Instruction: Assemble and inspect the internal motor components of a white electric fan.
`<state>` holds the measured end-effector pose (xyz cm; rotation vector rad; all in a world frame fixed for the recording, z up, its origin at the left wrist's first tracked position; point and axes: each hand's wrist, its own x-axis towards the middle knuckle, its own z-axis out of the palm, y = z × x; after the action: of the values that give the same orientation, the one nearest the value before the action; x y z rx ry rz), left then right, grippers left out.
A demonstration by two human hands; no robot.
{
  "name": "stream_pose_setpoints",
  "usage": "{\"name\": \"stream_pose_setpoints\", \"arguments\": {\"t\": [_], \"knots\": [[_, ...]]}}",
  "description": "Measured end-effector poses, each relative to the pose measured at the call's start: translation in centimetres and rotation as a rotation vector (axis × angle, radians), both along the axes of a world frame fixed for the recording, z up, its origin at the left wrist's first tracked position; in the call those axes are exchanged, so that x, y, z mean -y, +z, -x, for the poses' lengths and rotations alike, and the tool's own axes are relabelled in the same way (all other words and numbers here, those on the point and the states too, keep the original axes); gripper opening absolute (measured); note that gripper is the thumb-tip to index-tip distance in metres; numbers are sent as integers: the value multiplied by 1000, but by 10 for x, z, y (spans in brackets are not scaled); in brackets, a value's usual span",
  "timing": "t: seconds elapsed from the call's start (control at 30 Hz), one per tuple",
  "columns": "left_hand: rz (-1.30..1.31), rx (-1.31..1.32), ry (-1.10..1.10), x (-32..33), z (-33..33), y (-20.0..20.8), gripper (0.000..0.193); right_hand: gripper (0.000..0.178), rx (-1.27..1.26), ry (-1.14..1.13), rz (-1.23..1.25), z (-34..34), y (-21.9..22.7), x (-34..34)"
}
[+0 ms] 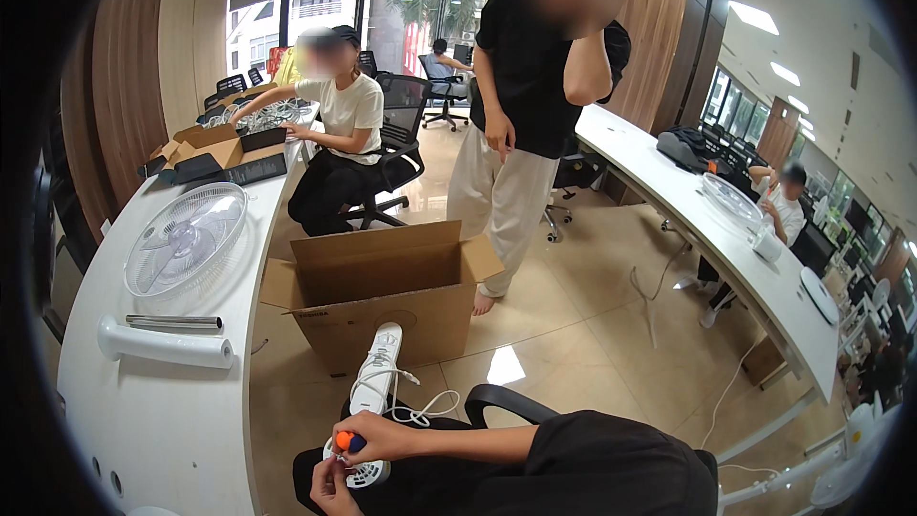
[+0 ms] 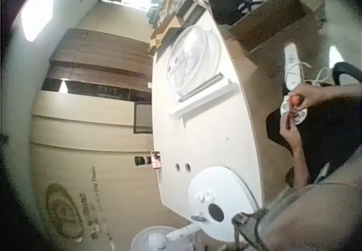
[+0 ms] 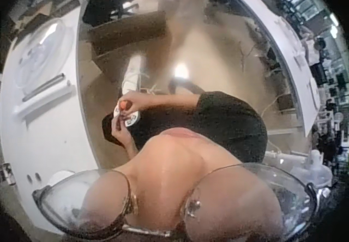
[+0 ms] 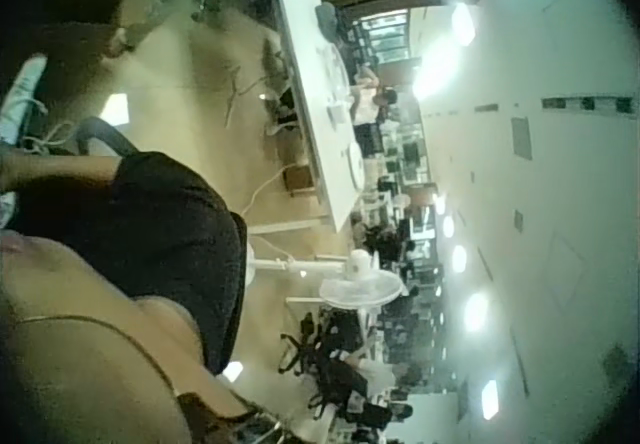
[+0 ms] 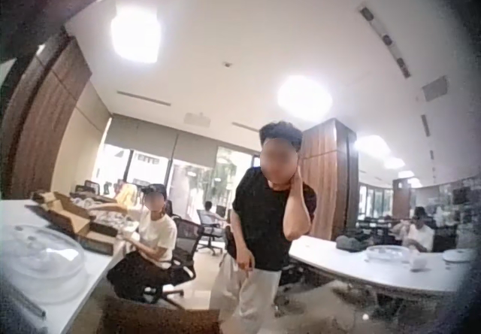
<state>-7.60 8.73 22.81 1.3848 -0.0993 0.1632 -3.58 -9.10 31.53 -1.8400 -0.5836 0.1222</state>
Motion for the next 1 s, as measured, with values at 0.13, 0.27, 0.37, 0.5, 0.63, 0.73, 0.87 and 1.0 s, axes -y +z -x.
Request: {"name": "stream_pose_setpoints", "arguments": {"t": [0.13,0.27,0.37,0.5,0.63,0.73,0.87,1.0], "knots": [[31,-29,-22,2,2,-2,14,25,29,-25,5,1,-8,-4],[16,-61,-34,2,0,-2,15,28,15,-53,100,1,-8,-2],[16,-67,-22,1,1,0,15,30,43,-32,128,1,-10,-3],[-10,-61,-2,0,-1,-2,12,31,60,-8,153,1,-12,-4],[-12,-78,28,-1,0,-5,9,32,79,-2,166,0,-15,-4],[-11,-93,60,2,0,3,6,32,54,2,145,1,-15,-4],[-52,-54,101,2,1,5,6,32,-23,1,135,-1,-14,-4],[-132,47,115,1,0,6,7,38,-109,-26,99,-5,-18,-5]]}}
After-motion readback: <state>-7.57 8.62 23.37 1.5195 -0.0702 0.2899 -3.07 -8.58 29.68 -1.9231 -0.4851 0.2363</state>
